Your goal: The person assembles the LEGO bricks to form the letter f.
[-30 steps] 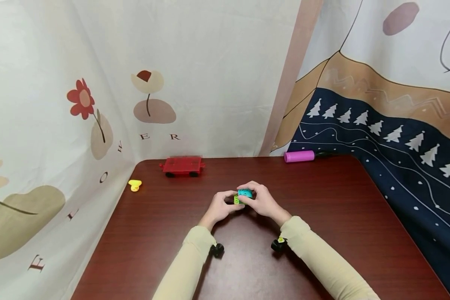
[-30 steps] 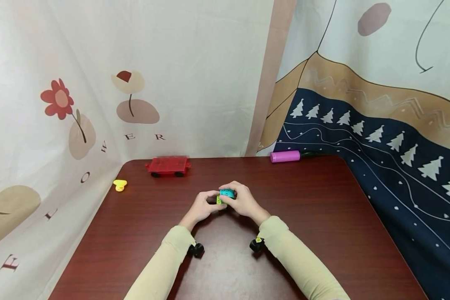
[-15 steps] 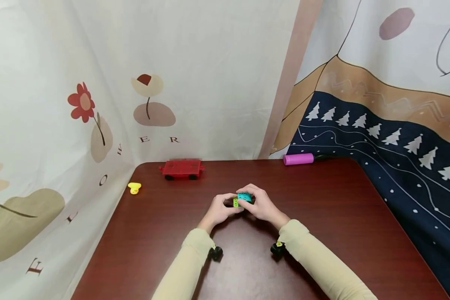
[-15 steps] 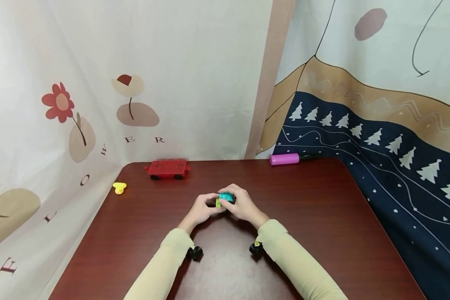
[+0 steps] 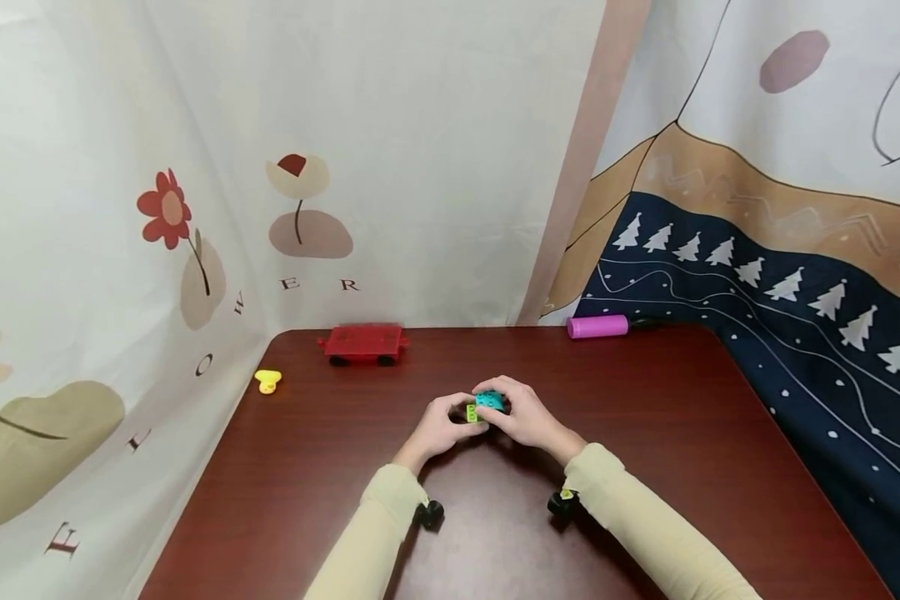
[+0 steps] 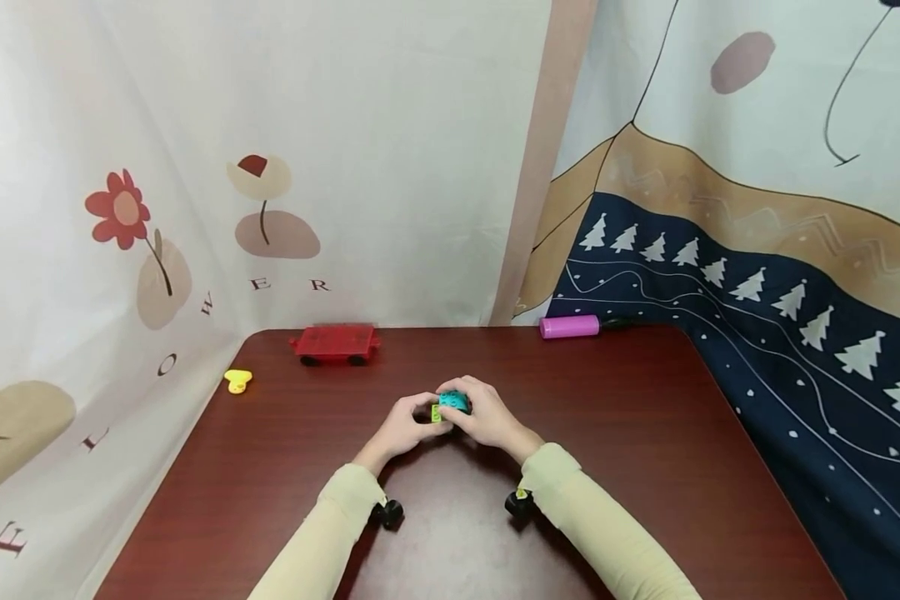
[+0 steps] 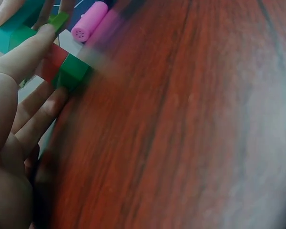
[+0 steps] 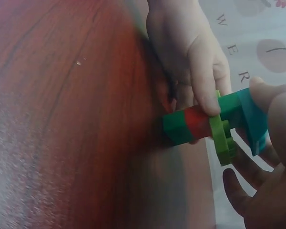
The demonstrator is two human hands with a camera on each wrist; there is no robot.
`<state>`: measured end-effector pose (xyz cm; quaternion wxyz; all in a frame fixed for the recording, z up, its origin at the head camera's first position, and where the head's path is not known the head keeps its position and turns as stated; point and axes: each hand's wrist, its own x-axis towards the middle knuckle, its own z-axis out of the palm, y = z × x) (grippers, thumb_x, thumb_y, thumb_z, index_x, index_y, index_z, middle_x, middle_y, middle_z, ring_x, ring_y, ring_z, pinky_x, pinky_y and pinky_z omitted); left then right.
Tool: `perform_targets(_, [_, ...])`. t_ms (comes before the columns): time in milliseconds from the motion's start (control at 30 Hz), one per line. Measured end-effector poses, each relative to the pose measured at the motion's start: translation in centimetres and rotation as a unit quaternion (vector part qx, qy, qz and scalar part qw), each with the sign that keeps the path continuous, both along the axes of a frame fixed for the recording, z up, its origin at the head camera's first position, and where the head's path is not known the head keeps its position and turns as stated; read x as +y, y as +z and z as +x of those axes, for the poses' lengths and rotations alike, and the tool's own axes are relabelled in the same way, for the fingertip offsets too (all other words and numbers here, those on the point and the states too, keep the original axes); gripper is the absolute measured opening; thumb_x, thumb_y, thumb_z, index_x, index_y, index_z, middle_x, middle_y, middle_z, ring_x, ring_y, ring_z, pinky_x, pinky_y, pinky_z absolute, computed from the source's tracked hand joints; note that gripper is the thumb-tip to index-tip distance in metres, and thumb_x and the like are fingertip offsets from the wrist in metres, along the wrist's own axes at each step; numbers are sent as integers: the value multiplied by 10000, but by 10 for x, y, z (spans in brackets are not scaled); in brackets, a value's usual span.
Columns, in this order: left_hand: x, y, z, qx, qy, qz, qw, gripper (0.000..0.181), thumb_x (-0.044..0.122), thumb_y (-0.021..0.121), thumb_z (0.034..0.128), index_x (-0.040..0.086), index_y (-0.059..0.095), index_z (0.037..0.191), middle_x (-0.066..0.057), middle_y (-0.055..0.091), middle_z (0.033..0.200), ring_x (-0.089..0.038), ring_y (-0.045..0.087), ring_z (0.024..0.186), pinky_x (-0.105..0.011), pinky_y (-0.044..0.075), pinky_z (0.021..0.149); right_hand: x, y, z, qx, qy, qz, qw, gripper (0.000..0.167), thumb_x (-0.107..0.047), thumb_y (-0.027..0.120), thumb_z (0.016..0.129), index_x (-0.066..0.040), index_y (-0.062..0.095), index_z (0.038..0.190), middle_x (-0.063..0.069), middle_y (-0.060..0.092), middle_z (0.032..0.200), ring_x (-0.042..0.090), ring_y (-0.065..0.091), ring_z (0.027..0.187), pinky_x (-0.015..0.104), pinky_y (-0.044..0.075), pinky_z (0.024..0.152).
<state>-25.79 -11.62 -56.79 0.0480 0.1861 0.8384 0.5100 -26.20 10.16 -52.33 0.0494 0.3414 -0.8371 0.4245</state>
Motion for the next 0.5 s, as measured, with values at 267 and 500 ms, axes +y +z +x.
perform_targets(267, [2,2,2,231,-77,-183,9995,571,209,927,827,119,686,1337,-27,741,1212,-187,723,1019,-355,582,895,0,5,-4,-133,-99,-37,9999,266,-172,739,993,-66,734,1237,16,719,1169,150,635,958,317,551,825])
perform_targets(500, [-1,5,2,115,163,148,9997,614,194,944,802,146,668,1348,2,766,1020,-161,626,917,-317,536,813,0,4,-10,-602,-208,-405,9971,294,-198,733,1008,-39,728,1255,63,729,1190,167,656,964,322,583,823])
